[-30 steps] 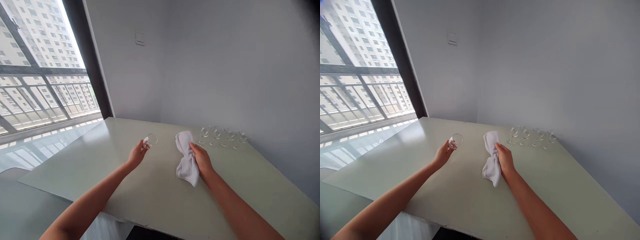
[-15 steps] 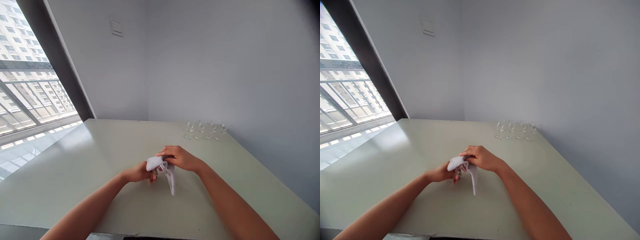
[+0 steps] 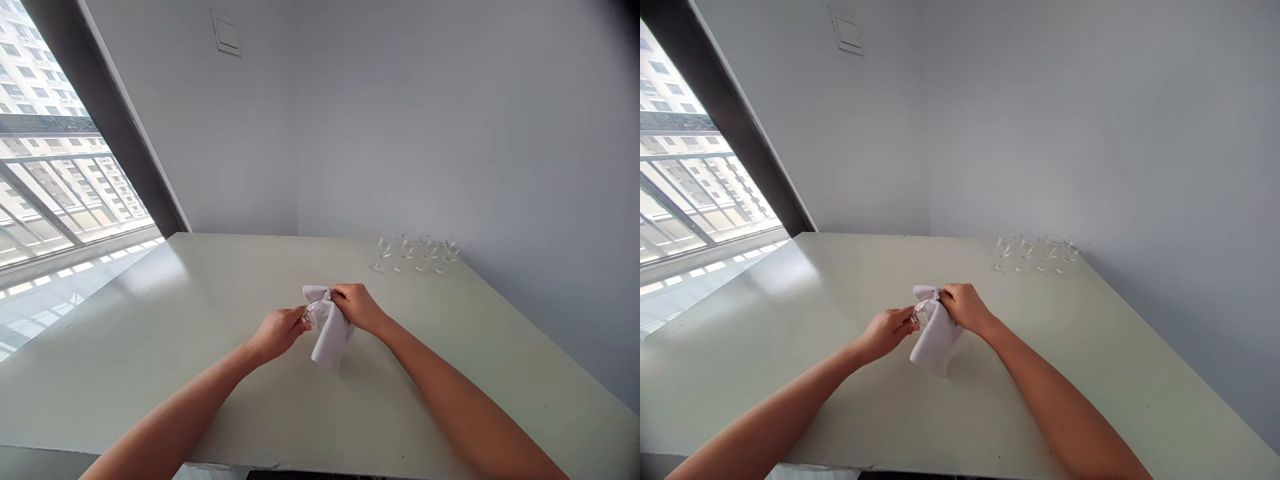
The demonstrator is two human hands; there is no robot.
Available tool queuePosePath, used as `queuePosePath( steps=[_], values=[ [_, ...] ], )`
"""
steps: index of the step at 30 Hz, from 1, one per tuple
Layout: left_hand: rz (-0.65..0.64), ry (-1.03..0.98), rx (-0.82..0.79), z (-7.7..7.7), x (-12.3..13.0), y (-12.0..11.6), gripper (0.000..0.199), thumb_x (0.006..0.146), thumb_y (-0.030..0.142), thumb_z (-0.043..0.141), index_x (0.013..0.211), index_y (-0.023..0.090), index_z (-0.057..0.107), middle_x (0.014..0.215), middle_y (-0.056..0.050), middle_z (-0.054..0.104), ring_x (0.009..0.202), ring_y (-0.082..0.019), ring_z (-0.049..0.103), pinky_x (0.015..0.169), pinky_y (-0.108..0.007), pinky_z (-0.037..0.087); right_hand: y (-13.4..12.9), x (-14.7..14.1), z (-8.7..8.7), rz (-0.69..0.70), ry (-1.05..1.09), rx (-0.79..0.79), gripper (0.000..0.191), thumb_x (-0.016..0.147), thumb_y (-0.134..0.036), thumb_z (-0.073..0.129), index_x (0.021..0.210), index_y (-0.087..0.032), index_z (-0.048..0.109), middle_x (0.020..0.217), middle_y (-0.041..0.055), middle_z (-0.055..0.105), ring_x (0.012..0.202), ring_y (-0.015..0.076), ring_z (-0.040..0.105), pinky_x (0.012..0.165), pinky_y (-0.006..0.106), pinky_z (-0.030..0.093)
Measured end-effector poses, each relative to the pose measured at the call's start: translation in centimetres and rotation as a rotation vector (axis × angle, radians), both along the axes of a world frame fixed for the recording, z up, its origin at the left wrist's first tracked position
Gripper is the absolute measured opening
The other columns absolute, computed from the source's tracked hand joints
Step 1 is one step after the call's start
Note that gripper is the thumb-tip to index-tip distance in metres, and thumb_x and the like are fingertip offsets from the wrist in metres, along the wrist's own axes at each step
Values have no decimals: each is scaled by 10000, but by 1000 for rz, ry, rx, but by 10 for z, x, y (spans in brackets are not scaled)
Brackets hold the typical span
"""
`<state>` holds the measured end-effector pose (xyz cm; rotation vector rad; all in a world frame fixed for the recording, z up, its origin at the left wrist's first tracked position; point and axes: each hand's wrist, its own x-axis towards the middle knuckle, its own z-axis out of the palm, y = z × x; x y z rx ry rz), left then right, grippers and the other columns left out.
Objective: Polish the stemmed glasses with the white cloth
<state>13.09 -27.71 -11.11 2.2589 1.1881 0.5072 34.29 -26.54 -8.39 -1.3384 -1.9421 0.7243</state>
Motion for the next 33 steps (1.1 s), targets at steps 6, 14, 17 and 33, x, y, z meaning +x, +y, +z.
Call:
queuePosePath(
  steps=[6,14,17,33],
  values=[
    [133,-120,132,1,-12,10,264,848,326,378,1021,204,536,618,28,509,560,-102,466,558,-216,361,11,17,-4,4,603,-359,326,713,-467,599,596,-183,491,424,-66,390,352,74,357,368,216,273],
    [70,-289,84,0,-18,13,288,844,323,417,1082,199,524,629,33,535,570,-91,511,561,-207,413,21,33,-7,86,1105,-430,344,653,-465,672,581,-189,480,482,-52,421,430,73,379,417,218,299],
    [155,-143,324,-4,-17,14,231,838,296,423,994,199,562,617,21,557,582,-111,528,537,-211,397,16,30,2,72,1089,-402,346,658,-454,672,555,-184,482,480,-49,402,430,72,361,413,219,275],
    [339,100,892,-5,-17,14,250,815,177,465,1041,198,570,612,16,629,572,-117,573,669,-254,392,-23,-22,7,-189,703,-91,208,769,-384,563,718,-183,580,550,-45,433,469,86,427,475,231,362]
  ],
)
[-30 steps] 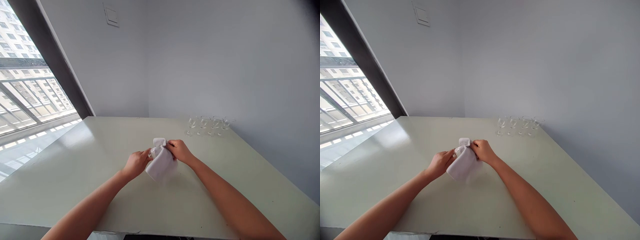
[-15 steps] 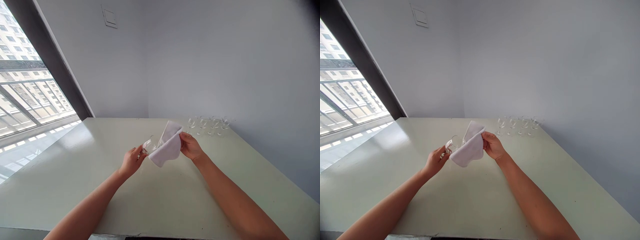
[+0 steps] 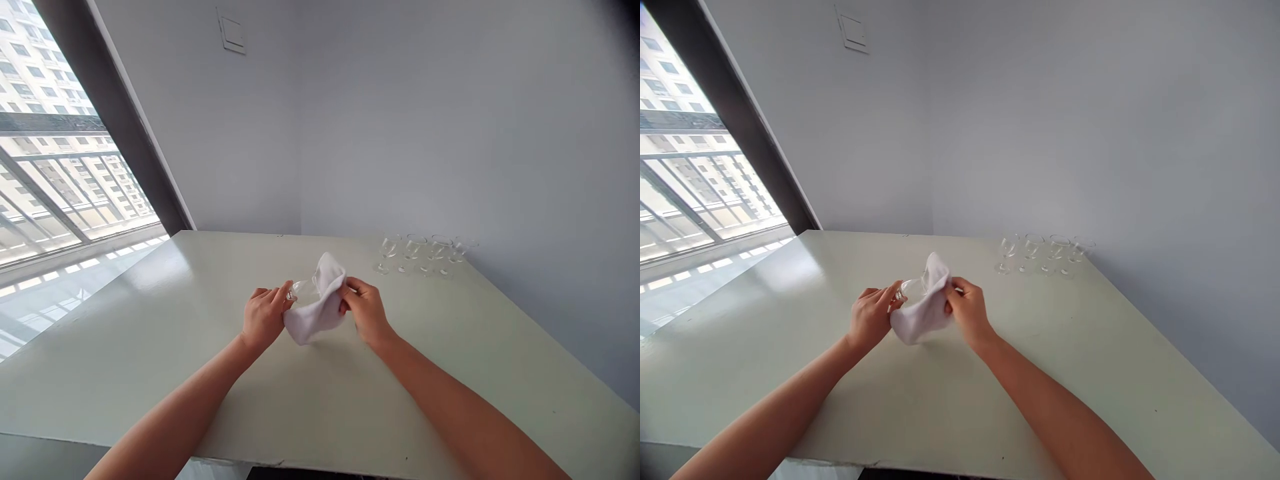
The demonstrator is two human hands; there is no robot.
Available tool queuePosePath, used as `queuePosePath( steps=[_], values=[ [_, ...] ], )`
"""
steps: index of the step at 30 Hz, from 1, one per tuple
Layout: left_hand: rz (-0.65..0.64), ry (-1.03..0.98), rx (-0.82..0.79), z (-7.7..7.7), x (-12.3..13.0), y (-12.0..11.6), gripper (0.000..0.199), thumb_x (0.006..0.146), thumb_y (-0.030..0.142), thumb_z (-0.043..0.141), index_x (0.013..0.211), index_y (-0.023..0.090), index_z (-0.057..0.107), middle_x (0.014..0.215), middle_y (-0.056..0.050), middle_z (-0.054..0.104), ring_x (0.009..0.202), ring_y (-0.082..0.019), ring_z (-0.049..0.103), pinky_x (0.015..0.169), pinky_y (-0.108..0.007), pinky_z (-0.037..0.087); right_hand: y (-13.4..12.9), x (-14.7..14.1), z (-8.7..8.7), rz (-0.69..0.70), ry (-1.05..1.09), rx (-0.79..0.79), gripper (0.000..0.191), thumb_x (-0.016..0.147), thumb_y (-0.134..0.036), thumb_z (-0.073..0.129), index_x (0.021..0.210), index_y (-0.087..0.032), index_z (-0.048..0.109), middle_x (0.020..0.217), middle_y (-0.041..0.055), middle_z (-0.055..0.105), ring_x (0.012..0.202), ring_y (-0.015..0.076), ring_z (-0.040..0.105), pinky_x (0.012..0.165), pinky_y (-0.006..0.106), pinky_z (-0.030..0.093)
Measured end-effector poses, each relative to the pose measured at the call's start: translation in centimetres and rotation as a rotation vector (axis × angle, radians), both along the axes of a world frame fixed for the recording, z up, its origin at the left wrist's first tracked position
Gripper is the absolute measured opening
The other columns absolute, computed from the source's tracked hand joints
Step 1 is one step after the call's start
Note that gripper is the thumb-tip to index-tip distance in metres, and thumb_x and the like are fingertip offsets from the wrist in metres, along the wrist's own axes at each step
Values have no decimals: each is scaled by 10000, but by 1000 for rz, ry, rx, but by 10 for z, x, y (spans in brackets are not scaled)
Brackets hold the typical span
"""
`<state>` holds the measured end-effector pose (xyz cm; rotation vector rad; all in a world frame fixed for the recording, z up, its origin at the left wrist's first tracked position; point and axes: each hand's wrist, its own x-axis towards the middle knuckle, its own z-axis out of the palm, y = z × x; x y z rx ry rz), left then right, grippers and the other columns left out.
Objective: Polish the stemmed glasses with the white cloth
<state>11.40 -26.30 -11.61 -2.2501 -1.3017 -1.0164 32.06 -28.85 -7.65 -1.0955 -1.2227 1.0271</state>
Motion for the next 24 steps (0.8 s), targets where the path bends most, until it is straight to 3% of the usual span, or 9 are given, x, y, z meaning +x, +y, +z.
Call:
queuePosePath(
  steps=[3,6,10,14,19,22,24],
  values=[
    [38,-14,24,1,-1,1,249,819,187,458,1040,198,573,607,17,627,573,-115,571,674,-254,393,6,8,4,-182,134,65,191,768,-394,562,811,-209,547,646,-48,443,443,58,376,436,216,331],
    [24,-11,9,-1,0,0,244,838,219,449,1052,204,566,604,17,624,596,-119,580,683,-255,393,4,5,3,-211,88,126,175,764,-379,566,827,-229,504,745,-35,470,459,56,388,436,213,335],
    [-44,3,-51,-4,2,-3,252,853,221,432,1080,210,543,616,10,622,636,-127,594,691,-260,387,-4,-8,-7,-41,-132,115,117,786,-346,531,829,-236,534,758,-4,509,571,101,444,509,225,386],
    [-36,19,-69,-4,0,-3,251,860,232,425,1083,206,537,620,5,614,612,-130,581,693,-273,382,-9,-11,-9,117,-223,103,201,819,-360,480,938,-239,587,878,33,559,627,121,498,542,242,411],
    [-66,84,-66,-2,-2,-1,241,870,227,409,1078,193,527,627,3,614,586,-124,569,673,-281,367,-9,-1,-1,500,-244,-122,331,805,-376,521,1086,-203,551,524,-38,533,498,129,542,591,283,451],
    [-177,172,-90,-3,0,-2,256,872,195,393,1101,184,509,634,8,615,566,-117,557,652,-284,360,-6,1,-4,705,-191,-266,387,763,-347,582,1114,-194,527,563,-23,589,527,157,600,573,306,486],
    [-206,191,-93,-4,1,-2,270,869,174,395,1115,188,504,707,-10,642,638,-127,581,676,-290,363,-2,-1,-11,747,-95,-330,411,738,-341,613,1109,-193,519,620,-11,609,566,180,632,523,298,496]
  ],
)
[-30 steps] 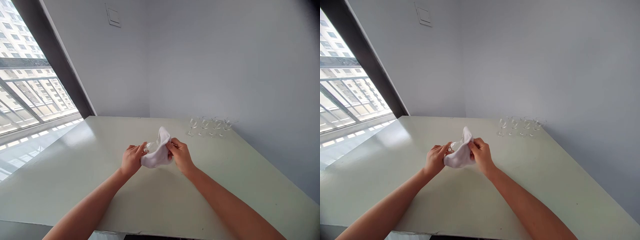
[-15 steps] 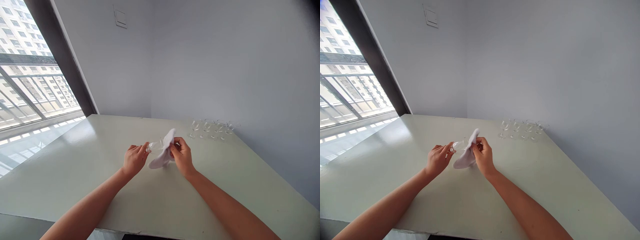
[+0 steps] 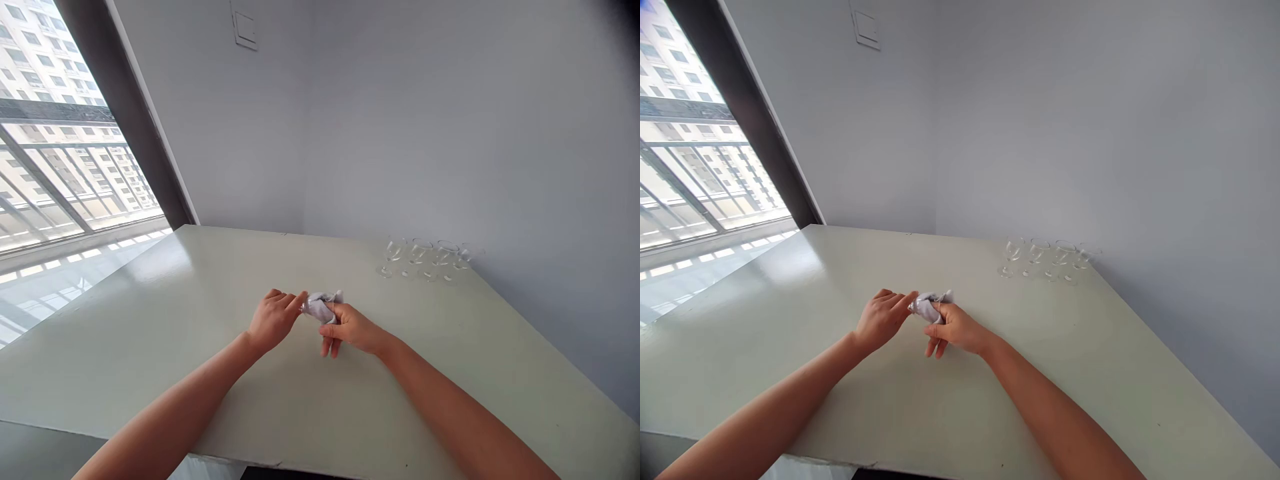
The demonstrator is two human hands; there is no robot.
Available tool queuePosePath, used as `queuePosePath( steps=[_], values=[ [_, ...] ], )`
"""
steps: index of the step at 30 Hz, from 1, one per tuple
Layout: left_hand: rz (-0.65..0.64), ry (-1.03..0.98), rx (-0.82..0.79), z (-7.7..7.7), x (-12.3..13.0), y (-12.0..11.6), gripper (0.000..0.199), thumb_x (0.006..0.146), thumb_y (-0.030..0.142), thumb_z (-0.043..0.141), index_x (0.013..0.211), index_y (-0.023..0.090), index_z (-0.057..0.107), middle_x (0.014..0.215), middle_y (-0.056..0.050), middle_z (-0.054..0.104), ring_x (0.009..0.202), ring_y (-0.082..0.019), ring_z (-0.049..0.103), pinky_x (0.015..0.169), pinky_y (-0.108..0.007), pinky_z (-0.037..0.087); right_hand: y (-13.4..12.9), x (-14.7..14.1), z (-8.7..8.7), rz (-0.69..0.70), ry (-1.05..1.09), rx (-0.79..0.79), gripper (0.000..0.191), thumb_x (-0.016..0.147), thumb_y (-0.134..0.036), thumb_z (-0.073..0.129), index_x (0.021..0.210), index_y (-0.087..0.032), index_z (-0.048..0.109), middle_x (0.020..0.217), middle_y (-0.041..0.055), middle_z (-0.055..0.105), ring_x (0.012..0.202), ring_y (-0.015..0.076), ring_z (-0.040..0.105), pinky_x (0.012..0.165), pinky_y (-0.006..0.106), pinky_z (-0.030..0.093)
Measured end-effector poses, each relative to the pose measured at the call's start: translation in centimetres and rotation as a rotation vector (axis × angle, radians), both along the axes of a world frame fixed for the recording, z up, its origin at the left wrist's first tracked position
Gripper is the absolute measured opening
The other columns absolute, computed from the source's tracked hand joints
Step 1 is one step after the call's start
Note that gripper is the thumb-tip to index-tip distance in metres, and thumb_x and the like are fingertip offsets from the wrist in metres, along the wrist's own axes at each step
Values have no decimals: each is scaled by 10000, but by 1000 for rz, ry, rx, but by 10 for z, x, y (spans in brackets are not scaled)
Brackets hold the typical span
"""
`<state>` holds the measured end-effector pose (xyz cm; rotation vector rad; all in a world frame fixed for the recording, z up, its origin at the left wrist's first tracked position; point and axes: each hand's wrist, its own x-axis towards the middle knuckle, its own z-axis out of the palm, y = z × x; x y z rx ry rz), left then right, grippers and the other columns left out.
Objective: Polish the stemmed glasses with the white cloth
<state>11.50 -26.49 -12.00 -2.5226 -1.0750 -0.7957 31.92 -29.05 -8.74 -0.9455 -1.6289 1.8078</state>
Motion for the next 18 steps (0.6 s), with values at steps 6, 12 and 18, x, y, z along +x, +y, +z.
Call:
queuePosePath(
  steps=[6,12,18],
  values=[
    [48,-85,12,8,-4,1,302,852,257,478,1149,290,522,949,-36,662,925,-181,580,937,-393,276,3,-5,-2,-164,256,-191,323,768,-379,575,989,-154,508,543,-4,617,450,116,575,437,218,458],
    [-85,-236,-531,15,-4,2,339,828,448,467,1080,254,584,704,3,642,657,-124,565,749,-287,401,-5,14,21,82,-197,136,352,758,-294,584,1084,-176,529,645,24,663,648,168,637,551,257,489],
    [-256,-198,-1001,23,1,-4,406,872,468,323,951,185,603,731,-25,631,617,-121,559,550,-232,418,8,21,16,98,-180,95,237,705,-335,635,848,-147,610,591,-5,619,505,144,613,515,256,469]
  ],
)
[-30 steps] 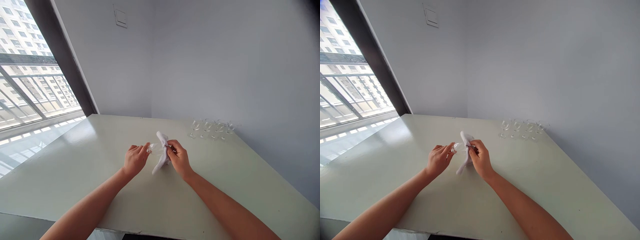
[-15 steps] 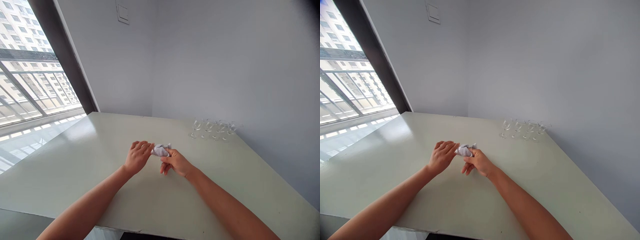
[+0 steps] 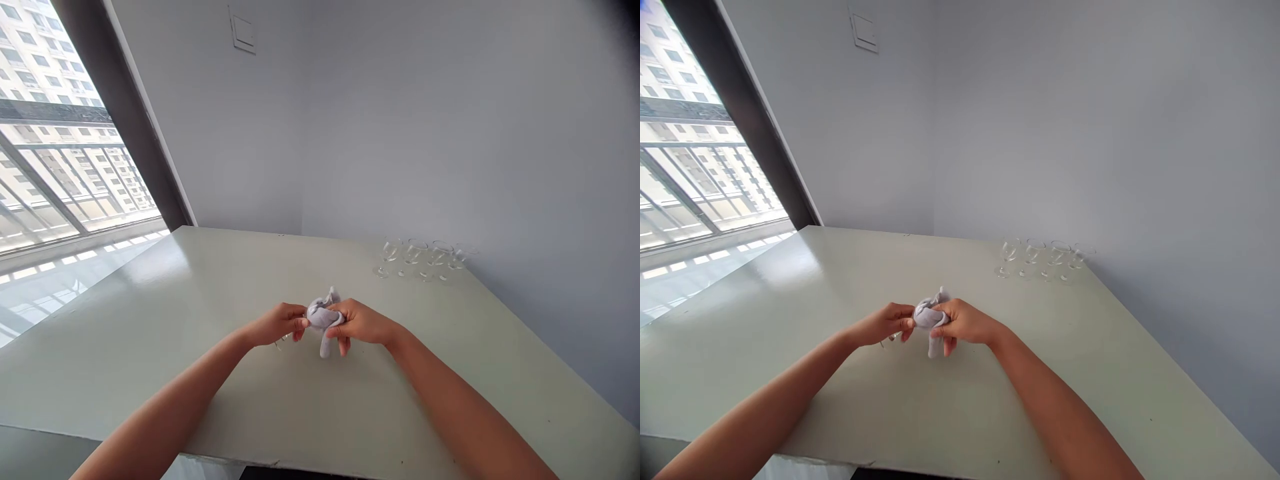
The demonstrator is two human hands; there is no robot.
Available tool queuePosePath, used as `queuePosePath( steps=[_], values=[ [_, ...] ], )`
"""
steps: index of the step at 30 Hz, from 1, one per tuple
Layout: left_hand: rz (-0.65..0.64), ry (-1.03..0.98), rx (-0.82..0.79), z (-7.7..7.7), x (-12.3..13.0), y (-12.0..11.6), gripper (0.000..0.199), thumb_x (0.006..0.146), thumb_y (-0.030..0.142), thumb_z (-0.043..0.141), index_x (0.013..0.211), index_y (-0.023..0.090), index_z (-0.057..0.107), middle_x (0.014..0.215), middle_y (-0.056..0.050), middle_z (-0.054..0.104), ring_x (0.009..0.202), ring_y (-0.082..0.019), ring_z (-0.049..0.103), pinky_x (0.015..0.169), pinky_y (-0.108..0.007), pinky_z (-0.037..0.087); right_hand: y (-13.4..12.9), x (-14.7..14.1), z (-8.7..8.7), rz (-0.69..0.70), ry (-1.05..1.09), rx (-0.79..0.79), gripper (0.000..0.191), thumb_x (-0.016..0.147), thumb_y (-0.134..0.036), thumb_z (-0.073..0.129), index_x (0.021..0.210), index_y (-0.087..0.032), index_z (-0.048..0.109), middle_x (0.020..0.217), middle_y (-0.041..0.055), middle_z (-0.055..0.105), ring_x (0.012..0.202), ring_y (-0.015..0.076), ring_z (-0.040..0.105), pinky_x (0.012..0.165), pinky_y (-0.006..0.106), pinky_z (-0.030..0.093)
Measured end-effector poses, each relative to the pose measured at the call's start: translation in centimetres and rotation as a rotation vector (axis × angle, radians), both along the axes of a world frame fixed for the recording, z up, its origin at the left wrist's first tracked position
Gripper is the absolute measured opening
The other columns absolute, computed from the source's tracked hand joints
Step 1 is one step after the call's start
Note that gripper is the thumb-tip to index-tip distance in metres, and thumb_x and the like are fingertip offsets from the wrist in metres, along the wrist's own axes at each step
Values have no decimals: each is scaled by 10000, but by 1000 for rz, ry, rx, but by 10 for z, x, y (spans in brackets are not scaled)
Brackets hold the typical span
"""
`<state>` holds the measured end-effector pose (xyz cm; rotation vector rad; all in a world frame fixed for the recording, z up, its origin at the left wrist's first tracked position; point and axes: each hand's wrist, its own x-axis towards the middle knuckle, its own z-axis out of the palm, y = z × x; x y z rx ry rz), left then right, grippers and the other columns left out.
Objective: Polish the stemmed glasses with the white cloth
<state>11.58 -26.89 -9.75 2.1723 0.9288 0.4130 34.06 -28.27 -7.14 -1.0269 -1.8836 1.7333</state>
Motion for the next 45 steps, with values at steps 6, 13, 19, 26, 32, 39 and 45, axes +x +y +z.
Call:
queuePosePath(
  steps=[6,13,19,26,32,39,45],
  values=[
    [254,114,769,-6,2,-1,334,838,395,466,1107,221,562,802,-61,651,783,-177,559,806,-350,380,0,-24,-20,-381,339,-248,291,675,-396,665,792,-157,549,559,-42,570,354,55,470,396,197,367],
    [-46,-77,-188,-6,-8,7,469,806,566,393,822,158,622,653,-18,579,540,-103,492,512,-222,396,-9,-4,8,41,-21,25,212,729,-347,612,832,-161,597,497,-38,575,449,123,572,543,258,440],
    [69,-82,70,-13,4,0,459,842,533,345,1019,180,577,833,-68,642,711,-161,579,636,-289,451,2,3,6,-73,9,-1,206,703,-355,634,739,-158,588,433,-53,532,383,108,523,463,235,391],
    [266,164,833,-15,2,5,336,835,400,468,1105,221,557,741,-60,639,775,-195,563,817,-387,370,-3,-30,-21,-442,357,-254,250,693,-395,637,728,-167,539,407,-78,476,330,47,392,424,197,324],
    [-37,14,34,-6,-7,8,458,852,519,334,764,165,612,611,-12,583,552,-109,502,530,-224,389,-14,-14,1,-136,2,30,153,725,-303,601,797,-172,565,402,-65,520,374,106,521,475,223,382],
    [214,48,551,-11,0,7,351,838,441,441,1081,219,564,841,-63,639,797,-178,547,760,-332,403,1,-18,-8,-386,175,-94,251,686,-374,642,781,-154,567,412,-56,511,359,90,473,429,219,364],
    [256,1,574,-13,-7,12,292,826,437,466,883,212,643,602,-17,567,618,-139,479,664,-287,358,-7,-17,-7,-210,106,3,272,741,-323,593,970,-178,584,446,-59,528,422,93,496,517,236,390]
  ],
)
